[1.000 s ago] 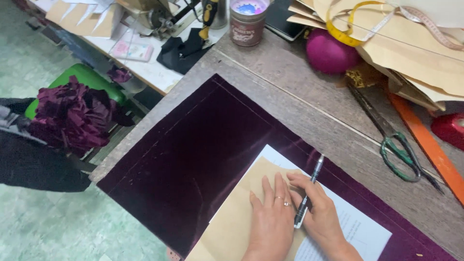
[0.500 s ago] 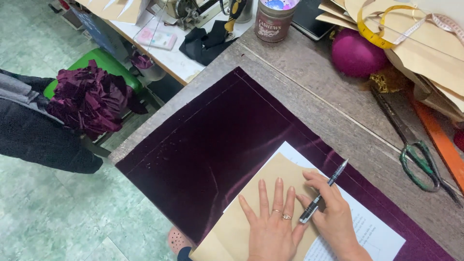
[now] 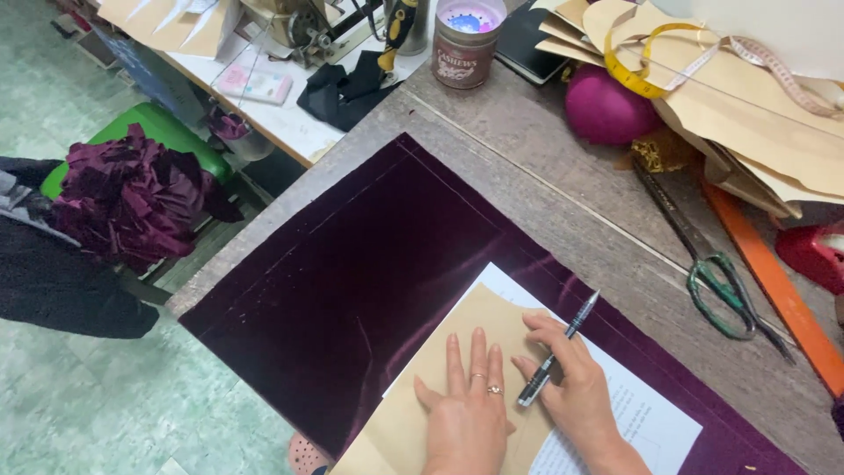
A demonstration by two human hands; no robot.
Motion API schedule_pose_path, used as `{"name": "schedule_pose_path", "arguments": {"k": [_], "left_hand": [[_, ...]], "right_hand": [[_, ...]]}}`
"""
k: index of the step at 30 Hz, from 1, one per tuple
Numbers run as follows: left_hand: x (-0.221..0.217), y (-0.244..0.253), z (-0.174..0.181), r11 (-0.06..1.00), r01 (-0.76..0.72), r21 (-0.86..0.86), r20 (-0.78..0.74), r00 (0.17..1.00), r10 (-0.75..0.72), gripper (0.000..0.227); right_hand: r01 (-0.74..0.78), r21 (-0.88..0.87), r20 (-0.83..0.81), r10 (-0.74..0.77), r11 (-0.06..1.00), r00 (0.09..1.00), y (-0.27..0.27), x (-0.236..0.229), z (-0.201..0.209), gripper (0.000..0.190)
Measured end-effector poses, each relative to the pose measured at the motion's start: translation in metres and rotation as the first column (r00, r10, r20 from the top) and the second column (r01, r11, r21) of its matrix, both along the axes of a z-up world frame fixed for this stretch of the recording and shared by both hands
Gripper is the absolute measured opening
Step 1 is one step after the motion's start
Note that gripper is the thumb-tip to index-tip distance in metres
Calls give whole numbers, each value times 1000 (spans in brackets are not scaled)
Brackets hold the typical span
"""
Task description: The person places a paper pattern on a piece of dark purple fabric and uses a black marker to trace the pattern's outline onto the fabric. The person holds the pattern steady with their left hand while tracing with their right hand.
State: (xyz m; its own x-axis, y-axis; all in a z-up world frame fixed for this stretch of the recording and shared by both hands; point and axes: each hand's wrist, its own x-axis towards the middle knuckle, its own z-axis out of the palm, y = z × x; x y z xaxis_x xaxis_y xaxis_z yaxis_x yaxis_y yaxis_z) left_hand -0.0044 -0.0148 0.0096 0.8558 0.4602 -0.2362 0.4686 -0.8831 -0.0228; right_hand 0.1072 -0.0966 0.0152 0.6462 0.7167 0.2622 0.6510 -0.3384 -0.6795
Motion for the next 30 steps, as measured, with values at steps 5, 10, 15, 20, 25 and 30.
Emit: {"name": "schedule_pose_path", "arguments": {"k": [5, 10, 15, 20, 25, 30], "left_hand": [[15, 18, 60, 907, -121, -403, -409, 910, -61, 96], [23, 29, 88, 871, -149, -468, -497, 859, -121, 110], [26, 28, 89, 879, -138, -456, -500, 857, -124, 94], [24, 26, 85, 871, -150, -468, -448, 890, -88, 84], [27, 18, 58, 904, -111, -413, -479, 870, -112, 67], [19, -15, 12, 875, -109, -471, -504, 848, -165, 43]], "right_hand": [[14, -25, -21, -14, 1000, 1000, 0, -1, 0, 28], [-26, 12, 31, 25, 1000, 999, 1, -2, 4, 20], [15, 23, -176, -11, 1000, 984, 2, 1, 14, 18], [104, 17, -290, -95, 994, 952, 25, 6, 63, 32], [-59, -2, -582, 47, 998, 812, 61, 1, 69, 38], [-450, 12, -429, 411, 893, 805, 88, -21, 69, 30]]}}
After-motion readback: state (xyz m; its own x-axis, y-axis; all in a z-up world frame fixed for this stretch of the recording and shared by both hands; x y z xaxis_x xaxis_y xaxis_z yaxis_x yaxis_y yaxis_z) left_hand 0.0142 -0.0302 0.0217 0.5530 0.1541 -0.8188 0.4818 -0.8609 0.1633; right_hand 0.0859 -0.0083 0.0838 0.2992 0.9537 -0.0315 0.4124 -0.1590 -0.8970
